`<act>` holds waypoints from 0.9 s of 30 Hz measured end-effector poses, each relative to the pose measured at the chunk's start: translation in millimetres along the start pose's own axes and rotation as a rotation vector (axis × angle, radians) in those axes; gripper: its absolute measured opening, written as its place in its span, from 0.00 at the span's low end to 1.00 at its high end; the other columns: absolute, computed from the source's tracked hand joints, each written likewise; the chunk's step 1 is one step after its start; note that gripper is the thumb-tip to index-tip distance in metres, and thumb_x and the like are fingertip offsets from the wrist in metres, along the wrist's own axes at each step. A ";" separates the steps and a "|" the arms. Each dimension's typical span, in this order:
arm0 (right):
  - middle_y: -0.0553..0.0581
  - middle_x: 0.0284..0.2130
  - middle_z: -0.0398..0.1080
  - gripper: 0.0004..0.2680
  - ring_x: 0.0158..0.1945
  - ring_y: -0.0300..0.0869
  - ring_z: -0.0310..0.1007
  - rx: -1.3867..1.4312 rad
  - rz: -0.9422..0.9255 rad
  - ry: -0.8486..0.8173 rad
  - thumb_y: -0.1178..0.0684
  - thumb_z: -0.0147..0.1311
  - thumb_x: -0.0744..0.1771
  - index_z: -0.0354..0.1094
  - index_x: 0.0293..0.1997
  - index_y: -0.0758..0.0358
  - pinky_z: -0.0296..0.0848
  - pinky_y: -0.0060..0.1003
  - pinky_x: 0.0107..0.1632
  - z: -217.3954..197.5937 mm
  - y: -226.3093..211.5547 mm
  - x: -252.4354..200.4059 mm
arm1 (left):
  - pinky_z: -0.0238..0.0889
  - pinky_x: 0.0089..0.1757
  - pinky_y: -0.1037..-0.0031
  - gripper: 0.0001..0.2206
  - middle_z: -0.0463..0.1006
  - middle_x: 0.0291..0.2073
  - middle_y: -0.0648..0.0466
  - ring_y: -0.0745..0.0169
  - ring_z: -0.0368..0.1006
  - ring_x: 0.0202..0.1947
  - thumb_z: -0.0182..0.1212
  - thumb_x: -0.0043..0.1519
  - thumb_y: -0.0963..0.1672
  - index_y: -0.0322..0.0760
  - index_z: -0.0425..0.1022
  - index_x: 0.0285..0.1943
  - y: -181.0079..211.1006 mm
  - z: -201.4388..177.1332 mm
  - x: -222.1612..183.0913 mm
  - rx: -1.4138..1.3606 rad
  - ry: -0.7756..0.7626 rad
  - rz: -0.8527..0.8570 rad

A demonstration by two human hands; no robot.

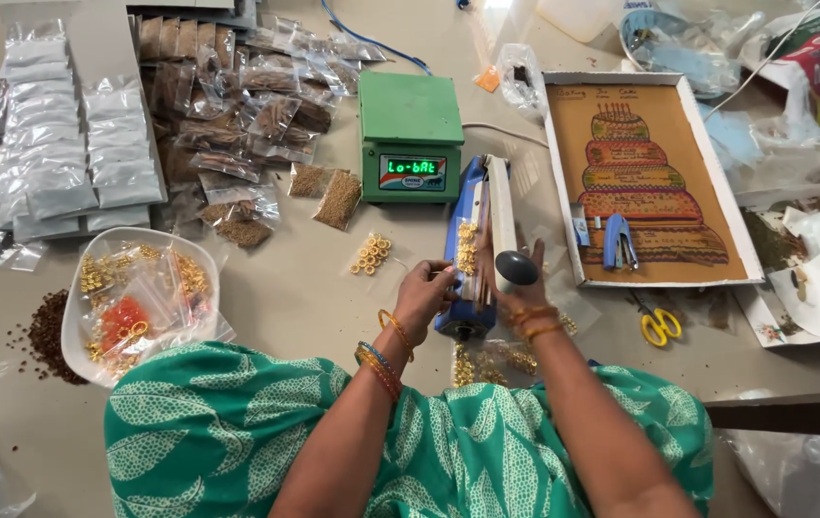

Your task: The person fills small plastic bags with gold-colored rings and beads, weighs them on a digital scale, and seals them using a heat sealer.

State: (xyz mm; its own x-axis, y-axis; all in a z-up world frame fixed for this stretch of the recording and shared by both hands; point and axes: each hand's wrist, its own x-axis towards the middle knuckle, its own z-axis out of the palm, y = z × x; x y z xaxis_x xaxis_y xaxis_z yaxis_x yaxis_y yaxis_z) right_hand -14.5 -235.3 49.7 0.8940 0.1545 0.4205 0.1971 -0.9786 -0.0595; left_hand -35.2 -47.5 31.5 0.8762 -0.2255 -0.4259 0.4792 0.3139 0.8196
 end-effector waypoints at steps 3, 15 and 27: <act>0.60 0.52 0.75 0.12 0.54 0.48 0.78 0.652 -0.084 0.075 0.49 0.54 0.70 0.69 0.58 0.58 0.75 0.43 0.57 -24.0 10.0 12.4 | 0.70 0.33 0.78 0.16 0.81 0.40 0.53 0.70 0.74 0.30 0.61 0.64 0.46 0.33 0.74 0.56 5.2 4.8 0.3 0.041 -0.021 0.055; 0.57 0.39 0.77 0.08 0.39 0.41 0.77 1.789 0.682 -0.083 0.61 0.50 0.68 0.71 0.51 0.70 0.77 0.34 0.45 -28.1 12.9 1.0 | 0.64 0.27 0.78 0.12 0.76 0.29 0.53 0.69 0.69 0.24 0.67 0.63 0.43 0.28 0.74 0.49 7.1 11.0 22.1 -0.134 -0.221 0.253; 0.70 0.46 0.71 0.32 0.46 0.60 0.77 0.565 0.661 -0.230 0.37 0.69 0.55 0.60 0.55 0.70 0.77 0.50 0.50 -38.7 -82.7 -32.5 | 0.67 0.50 0.65 0.30 0.70 0.49 0.51 0.57 0.71 0.47 0.72 0.57 0.45 0.32 0.61 0.64 -3.7 -66.4 14.9 -0.130 0.908 0.046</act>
State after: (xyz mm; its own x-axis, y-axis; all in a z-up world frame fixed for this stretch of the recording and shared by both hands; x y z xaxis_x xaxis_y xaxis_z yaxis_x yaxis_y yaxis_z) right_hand -75.5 -164.7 76.0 0.9417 -0.3334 -0.0457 -0.2721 -0.6741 -0.6867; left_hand -20.5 9.2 -3.3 0.5721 0.5836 -0.5762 0.3967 0.4180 0.8173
